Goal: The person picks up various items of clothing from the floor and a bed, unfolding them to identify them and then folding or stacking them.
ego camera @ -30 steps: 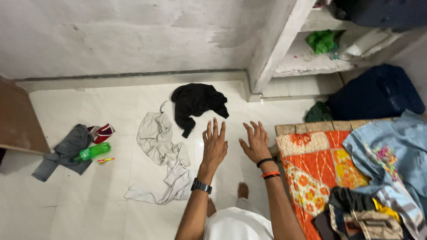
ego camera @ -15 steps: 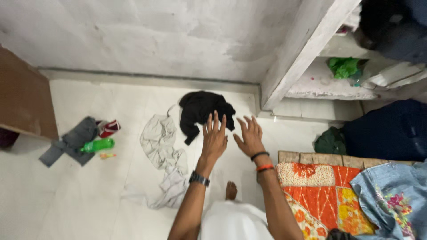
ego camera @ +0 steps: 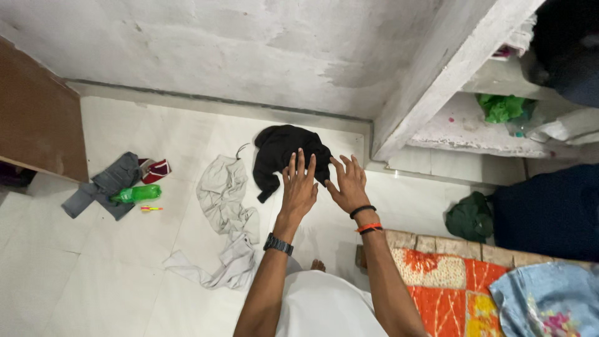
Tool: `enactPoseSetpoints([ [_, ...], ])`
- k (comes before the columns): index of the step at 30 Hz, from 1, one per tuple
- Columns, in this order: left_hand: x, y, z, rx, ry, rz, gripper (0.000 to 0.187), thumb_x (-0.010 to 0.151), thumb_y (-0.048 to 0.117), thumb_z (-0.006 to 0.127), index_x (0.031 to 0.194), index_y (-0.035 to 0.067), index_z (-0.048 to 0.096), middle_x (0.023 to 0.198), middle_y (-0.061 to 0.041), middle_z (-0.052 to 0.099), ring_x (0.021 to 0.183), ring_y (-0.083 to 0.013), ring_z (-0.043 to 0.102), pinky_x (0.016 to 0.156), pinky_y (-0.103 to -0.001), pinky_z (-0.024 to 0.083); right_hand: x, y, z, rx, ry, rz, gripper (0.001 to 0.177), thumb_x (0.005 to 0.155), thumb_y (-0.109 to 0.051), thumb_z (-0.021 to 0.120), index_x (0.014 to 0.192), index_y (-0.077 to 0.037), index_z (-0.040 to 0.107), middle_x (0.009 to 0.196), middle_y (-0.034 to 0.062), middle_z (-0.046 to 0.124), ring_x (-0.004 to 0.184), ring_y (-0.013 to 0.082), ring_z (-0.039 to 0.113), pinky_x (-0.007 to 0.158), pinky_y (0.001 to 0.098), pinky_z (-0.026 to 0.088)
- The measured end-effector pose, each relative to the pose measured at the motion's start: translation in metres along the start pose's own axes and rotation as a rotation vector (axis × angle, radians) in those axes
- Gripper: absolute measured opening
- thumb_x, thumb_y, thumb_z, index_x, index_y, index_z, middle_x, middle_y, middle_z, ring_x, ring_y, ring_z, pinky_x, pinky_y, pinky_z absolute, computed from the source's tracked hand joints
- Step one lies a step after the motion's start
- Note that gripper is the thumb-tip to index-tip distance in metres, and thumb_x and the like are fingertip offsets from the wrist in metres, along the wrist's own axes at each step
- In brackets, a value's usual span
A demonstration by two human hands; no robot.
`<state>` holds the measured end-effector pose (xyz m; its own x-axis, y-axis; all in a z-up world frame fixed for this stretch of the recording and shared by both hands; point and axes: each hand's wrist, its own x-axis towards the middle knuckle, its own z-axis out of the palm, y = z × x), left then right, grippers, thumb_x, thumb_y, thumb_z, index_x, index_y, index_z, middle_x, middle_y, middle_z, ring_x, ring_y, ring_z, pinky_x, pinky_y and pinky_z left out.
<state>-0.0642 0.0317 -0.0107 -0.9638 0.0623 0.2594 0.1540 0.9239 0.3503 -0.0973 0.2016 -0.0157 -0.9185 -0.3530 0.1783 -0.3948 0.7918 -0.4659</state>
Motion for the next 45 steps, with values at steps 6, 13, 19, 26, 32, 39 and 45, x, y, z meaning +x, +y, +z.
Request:
enactPoseSetpoints([
  [6,0.019,-0.02,0.004,-0.03,-0.024,-0.032,0.085,0.085,0.016,0.077,0.156,0.004,0.032,0.163,-0.03,0.02,0.151,-0.0459,0.023,0.114,-0.06,0.03,0.027,0.007,0.02,0.027,-0.006,-0.019,0.067,0.091,-0.032,0.069,0.151,-0.015,0.042,0.156,0.0186,0.038,0.152,0.0427,0.02,0.118,0.062,0.02],
  [13,0.078,-0.058,0.021,-0.079,-0.009,-0.049,0.086,0.084,0.017,0.077,0.156,0.003,0.033,0.163,-0.031,0.019,0.15,-0.0465,0.022,0.113,-0.061,0.03,0.089,0.017,0.038,-0.014,-0.096,0.008,0.068,0.09,-0.034,0.07,0.15,-0.016,0.042,0.156,0.0193,0.036,0.151,0.0429,0.02,0.117,0.0625,0.02],
  [19,0.133,-0.094,0.021,-0.132,-0.002,-0.094,0.084,0.086,0.017,0.076,0.156,0.003,0.032,0.164,-0.03,0.018,0.152,-0.0463,0.021,0.114,-0.062,0.029,0.152,0.021,0.046,0.021,-0.06,0.001,0.068,0.09,-0.032,0.069,0.151,-0.016,0.043,0.156,0.0174,0.038,0.152,0.0426,0.022,0.119,0.061,0.021],
  [26,0.147,-0.144,0.027,-0.118,-0.051,-0.176,0.084,0.087,0.015,0.074,0.158,0.001,0.03,0.165,-0.032,0.015,0.151,-0.0474,0.019,0.115,-0.064,0.026,0.196,0.037,0.066,0.008,-0.083,0.048,0.07,0.092,-0.031,0.071,0.153,-0.015,0.041,0.156,0.0186,0.037,0.151,0.0448,0.022,0.119,0.0612,0.021],
  [32,0.154,-0.171,0.028,-0.147,-0.111,-0.297,0.084,0.087,0.014,0.075,0.158,0.001,0.031,0.166,-0.03,0.014,0.152,-0.0479,0.02,0.118,-0.062,0.026,0.21,0.042,0.079,0.052,-0.123,0.089,0.07,0.094,-0.028,0.069,0.155,-0.013,0.038,0.158,0.0212,0.036,0.151,0.0468,0.023,0.119,0.0622,0.024],
  [39,0.166,-0.171,0.062,-0.149,-0.189,-0.348,0.084,0.087,0.018,0.075,0.157,0.001,0.031,0.165,-0.031,0.015,0.151,-0.0488,0.021,0.114,-0.064,0.027,0.221,0.053,0.101,0.129,-0.231,0.074,0.072,0.092,-0.023,0.071,0.154,-0.01,0.038,0.155,0.0258,0.037,0.147,0.0484,0.029,0.116,0.0587,0.032],
  [45,0.172,-0.183,0.087,-0.065,-0.137,-0.443,0.084,0.091,0.025,0.072,0.159,0.001,0.029,0.166,-0.029,0.017,0.151,-0.0473,0.025,0.114,-0.064,0.029,0.244,0.084,0.138,0.159,-0.377,0.011,0.07,0.092,-0.021,0.074,0.152,-0.008,0.04,0.154,0.0257,0.039,0.144,0.0495,0.033,0.114,0.0551,0.038],
])
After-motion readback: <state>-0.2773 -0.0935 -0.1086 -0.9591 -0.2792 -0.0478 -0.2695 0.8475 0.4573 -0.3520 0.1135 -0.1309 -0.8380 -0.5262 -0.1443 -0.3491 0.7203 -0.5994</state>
